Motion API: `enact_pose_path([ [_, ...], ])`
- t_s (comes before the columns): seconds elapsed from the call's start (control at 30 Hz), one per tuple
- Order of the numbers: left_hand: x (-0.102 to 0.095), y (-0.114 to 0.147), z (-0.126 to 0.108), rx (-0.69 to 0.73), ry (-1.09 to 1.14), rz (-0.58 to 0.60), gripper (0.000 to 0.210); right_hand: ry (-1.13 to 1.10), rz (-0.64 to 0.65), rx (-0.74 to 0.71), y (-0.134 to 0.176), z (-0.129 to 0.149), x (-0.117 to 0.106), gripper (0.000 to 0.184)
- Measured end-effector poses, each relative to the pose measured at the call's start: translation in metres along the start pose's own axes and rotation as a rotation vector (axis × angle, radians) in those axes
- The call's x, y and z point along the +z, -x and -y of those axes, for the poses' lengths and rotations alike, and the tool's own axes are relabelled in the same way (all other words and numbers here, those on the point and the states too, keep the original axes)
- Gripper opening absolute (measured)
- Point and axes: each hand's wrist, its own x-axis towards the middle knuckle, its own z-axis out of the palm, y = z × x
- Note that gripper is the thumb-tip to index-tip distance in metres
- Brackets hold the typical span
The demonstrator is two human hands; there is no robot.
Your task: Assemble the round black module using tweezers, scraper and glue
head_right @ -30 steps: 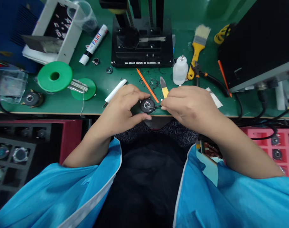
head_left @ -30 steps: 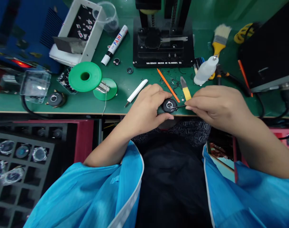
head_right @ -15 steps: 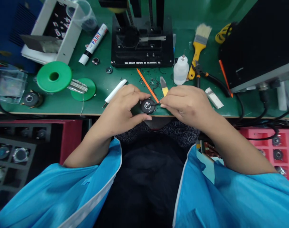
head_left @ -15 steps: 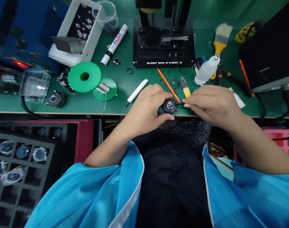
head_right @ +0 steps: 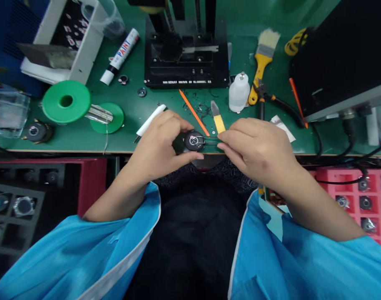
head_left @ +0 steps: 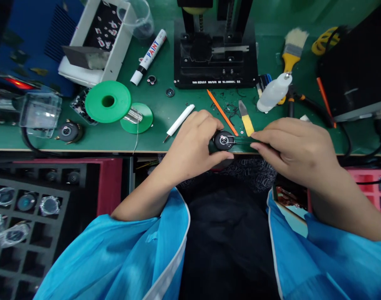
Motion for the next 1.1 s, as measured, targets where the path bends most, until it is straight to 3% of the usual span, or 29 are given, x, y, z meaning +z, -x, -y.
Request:
enact_pose_path([
  [0.2,0.004,0.002,0.000,0.005,-0.041,-0.047,0.067,-0.002,0.047,0.112,0.004,0.016,-0.009,0.021],
  [0.4,0.003,0.001,0.001,0.054,-0.013,-0.028,0.036,-0.027,0.033,0.152,0.002,0.028,-0.011,0.020],
  [0.6,0.012,0.003,0.001,-0.014,-0.071,-0.093,0.057,-0.025,0.026,0.162,0.001,0.035,-0.013,0.020],
  [0.83,0.008,0.003,-0.001,0.052,-0.041,-0.079,0.030,0.030,0.071,0.182,-0.002,0.041,-0.020,0.021],
  [1.1,0.016,0.004,-0.001,-0.009,-0.081,-0.107,0.056,0.089,0.079,0.196,-0.005,0.047,-0.022,0.024],
])
